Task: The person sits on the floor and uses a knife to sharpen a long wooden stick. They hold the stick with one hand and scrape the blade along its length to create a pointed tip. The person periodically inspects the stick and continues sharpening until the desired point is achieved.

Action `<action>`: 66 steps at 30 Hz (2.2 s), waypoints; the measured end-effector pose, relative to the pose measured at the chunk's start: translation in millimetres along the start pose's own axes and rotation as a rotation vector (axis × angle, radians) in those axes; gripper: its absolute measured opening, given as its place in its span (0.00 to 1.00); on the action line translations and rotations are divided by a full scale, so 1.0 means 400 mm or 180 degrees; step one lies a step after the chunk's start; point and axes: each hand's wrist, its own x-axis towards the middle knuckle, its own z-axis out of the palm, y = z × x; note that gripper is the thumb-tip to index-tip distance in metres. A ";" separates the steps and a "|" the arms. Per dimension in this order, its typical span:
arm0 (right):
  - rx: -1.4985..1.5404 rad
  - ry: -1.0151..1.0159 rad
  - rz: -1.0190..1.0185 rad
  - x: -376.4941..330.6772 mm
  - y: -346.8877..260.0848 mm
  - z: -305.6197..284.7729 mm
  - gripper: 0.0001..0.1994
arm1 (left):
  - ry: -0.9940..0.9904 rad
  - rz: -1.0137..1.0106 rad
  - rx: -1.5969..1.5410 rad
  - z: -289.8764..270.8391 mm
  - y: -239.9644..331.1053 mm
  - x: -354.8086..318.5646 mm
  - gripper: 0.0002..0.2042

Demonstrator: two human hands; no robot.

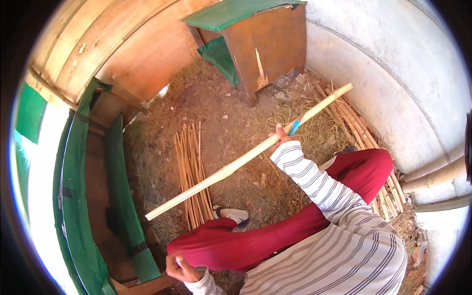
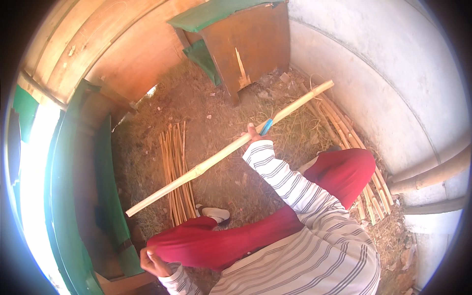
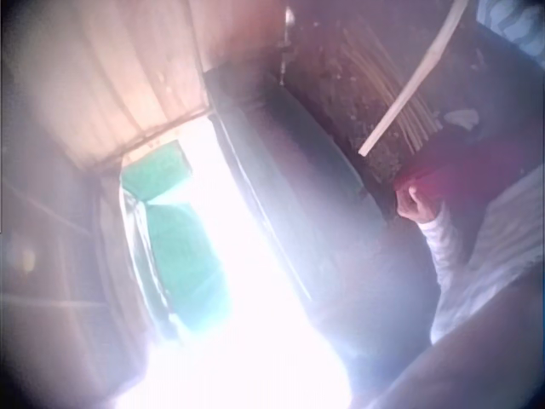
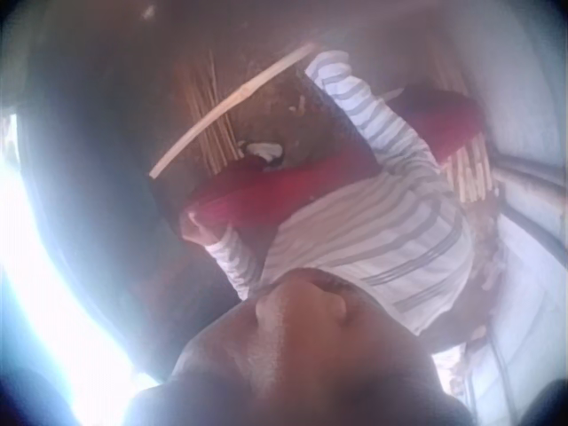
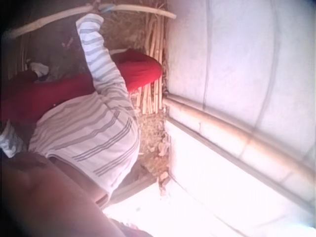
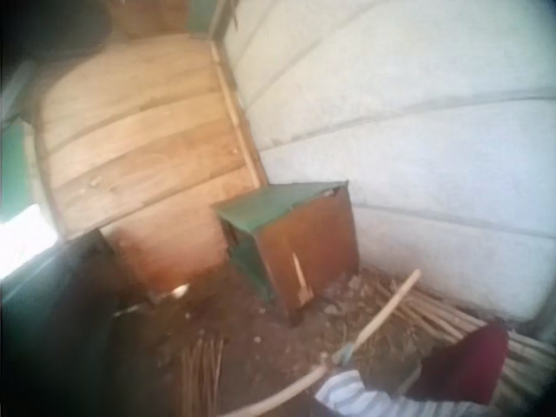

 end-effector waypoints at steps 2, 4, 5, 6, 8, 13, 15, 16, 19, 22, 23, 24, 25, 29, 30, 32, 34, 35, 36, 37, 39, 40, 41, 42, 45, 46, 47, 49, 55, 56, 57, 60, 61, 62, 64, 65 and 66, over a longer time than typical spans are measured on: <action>0.0018 0.0075 -0.0044 0.002 -0.005 0.004 0.19 | -0.0412 -0.1033 -0.0376 0.083 0.014 0.009 0.20; -0.0028 0.0072 0.0038 -0.008 -0.012 0.006 0.20 | -0.0610 -0.0966 -0.1022 0.193 0.025 0.032 0.28; -0.0083 0.0116 0.0079 -0.008 -0.012 0.000 0.20 | -0.0699 -0.1153 -0.1540 0.247 0.027 0.040 0.31; -0.0134 0.0159 0.0113 -0.007 -0.011 -0.004 0.20 | -0.0788 -0.1333 -0.2063 0.297 0.027 0.050 0.35; -0.0232 0.0077 0.0182 -0.016 -0.006 -0.002 0.21 | -0.0583 -0.1647 -0.3228 0.366 -0.013 0.091 0.34; -0.0303 -0.0109 0.0333 -0.036 0.025 -0.001 0.25 | 0.0923 -0.1617 -0.4232 0.463 0.048 0.221 0.16; -0.0217 -0.0253 0.0409 -0.034 0.046 0.006 0.26 | 0.1117 -0.1285 -0.4221 0.451 0.022 0.257 0.17; -0.0213 -0.0356 0.0497 -0.025 0.059 -0.001 0.27 | 0.1216 -0.1114 -0.4198 0.446 0.019 0.283 0.20; -0.0659 -0.1102 0.1062 -0.050 0.055 -0.023 0.29 | 0.1181 -0.0793 -0.4336 0.388 0.056 0.364 0.25; -0.1685 -0.1452 0.0429 -0.138 0.042 -0.079 0.27 | 0.0995 -0.0565 -0.4268 0.355 0.165 0.444 0.25; -0.2226 -0.1528 -0.0277 -0.184 0.053 -0.124 0.25 | 0.0824 -0.0438 -0.4294 0.344 0.191 0.470 0.25; -0.2755 -0.1595 -0.0992 -0.225 0.049 -0.173 0.23 | 0.0662 -0.0313 -0.4314 0.335 0.219 0.492 0.25; -0.3424 -0.2026 -0.0553 -0.284 -0.011 -0.200 0.26 | 0.0629 -0.0200 -0.4235 0.326 0.249 0.512 0.24; -0.5059 -0.2247 -0.0040 -0.534 -0.173 -0.281 0.24 | 0.0049 0.0080 -0.4260 0.318 0.339 0.590 0.23; -0.5221 -0.2205 -0.0391 -0.566 -0.161 -0.314 0.22 | -0.0023 0.0085 -0.4244 0.325 0.361 0.605 0.23; -0.5429 -0.1751 -0.0696 -0.612 -0.142 -0.338 0.22 | -0.0212 0.0180 -0.4232 0.358 0.409 0.638 0.23; -0.5511 -0.1570 -0.0919 -0.627 -0.135 -0.346 0.21 | -0.0480 0.0279 -0.4235 0.378 0.440 0.678 0.23; -0.5508 -0.1600 -0.0983 -0.619 -0.131 -0.360 0.21 | -0.0552 0.0247 -0.4186 0.398 0.460 0.685 0.23; -0.5513 -0.1601 -0.1057 -0.612 -0.130 -0.371 0.21 | -0.0635 0.0219 -0.4161 0.428 0.484 0.688 0.23; -0.5398 -0.1600 -0.1054 -0.614 -0.129 -0.381 0.21 | -0.0583 0.0268 -0.3997 0.450 0.496 0.688 0.22; -0.4995 -0.1537 -0.1905 -0.614 -0.150 -0.389 0.19 | -0.0539 0.0119 -0.3816 0.501 0.526 0.679 0.20; -0.4784 -0.1492 -0.2316 -0.612 -0.167 -0.392 0.19 | -0.0544 0.0050 -0.3770 0.530 0.537 0.677 0.20; -0.4443 -0.0485 -0.2302 -0.630 -0.178 -0.407 0.16 | -0.0560 0.0075 -0.3771 0.554 0.544 0.673 0.20; -0.4028 0.0514 -0.2262 -0.656 -0.181 -0.437 0.14 | -0.0595 0.0111 -0.3785 0.577 0.556 0.669 0.20; -0.3160 0.2390 -0.2998 -0.567 -0.151 -0.705 0.07 | -0.0813 0.0153 -0.3866 0.629 0.562 0.668 0.20; -0.2936 0.2921 -0.2861 -0.530 -0.130 -0.814 0.07 | -0.0886 0.0225 -0.3883 0.642 0.559 0.668 0.20; -0.2907 0.3309 -0.2372 -0.508 -0.093 -0.907 0.07 | -0.0862 0.0215 -0.3888 0.665 0.562 0.662 0.19; -0.3281 0.3424 -0.1011 -0.491 0.014 -1.045 0.07 | -0.0948 0.0220 -0.3891 0.699 0.566 0.666 0.19; -0.4045 0.2480 -0.0143 -0.520 0.184 -1.021 0.07 | -0.0997 0.0208 -0.3528 0.717 0.599 0.689 0.20; -0.4084 0.2374 -0.0197 -0.518 0.180 -0.998 0.07 | -0.1043 0.0242 -0.3559 0.720 0.610 0.691 0.20; -0.4118 0.2279 -0.0240 -0.513 0.170 -0.976 0.08 | -0.1100 0.0276 -0.3601 0.729 0.623 0.692 0.19; -0.4232 0.1965 -0.0380 -0.490 0.145 -0.917 0.08 | -0.1071 0.0243 -0.3578 0.762 0.630 0.682 0.18; -0.4265 0.1888 -0.0418 -0.481 0.137 -0.902 0.08 | -0.0995 0.0175 -0.3512 0.780 0.630 0.670 0.18; -0.4277 0.1819 -0.0434 -0.476 0.135 -0.887 0.08 | -0.0918 0.0106 -0.3446 0.794 0.625 0.666 0.17; -0.4299 0.1721 -0.0500 -0.466 0.124 -0.866 0.08 | -0.0932 0.0100 -0.3472 0.805 0.623 0.679 0.16; -0.4324 0.1680 -0.0506 -0.462 0.118 -0.858 0.08 | -0.0874 0.0017 -0.3430 0.810 0.629 0.682 0.17; -0.4345 0.1630 -0.0510 -0.461 0.116 -0.855 0.08 | -0.0816 -0.0083 -0.3372 0.810 0.630 0.680 0.17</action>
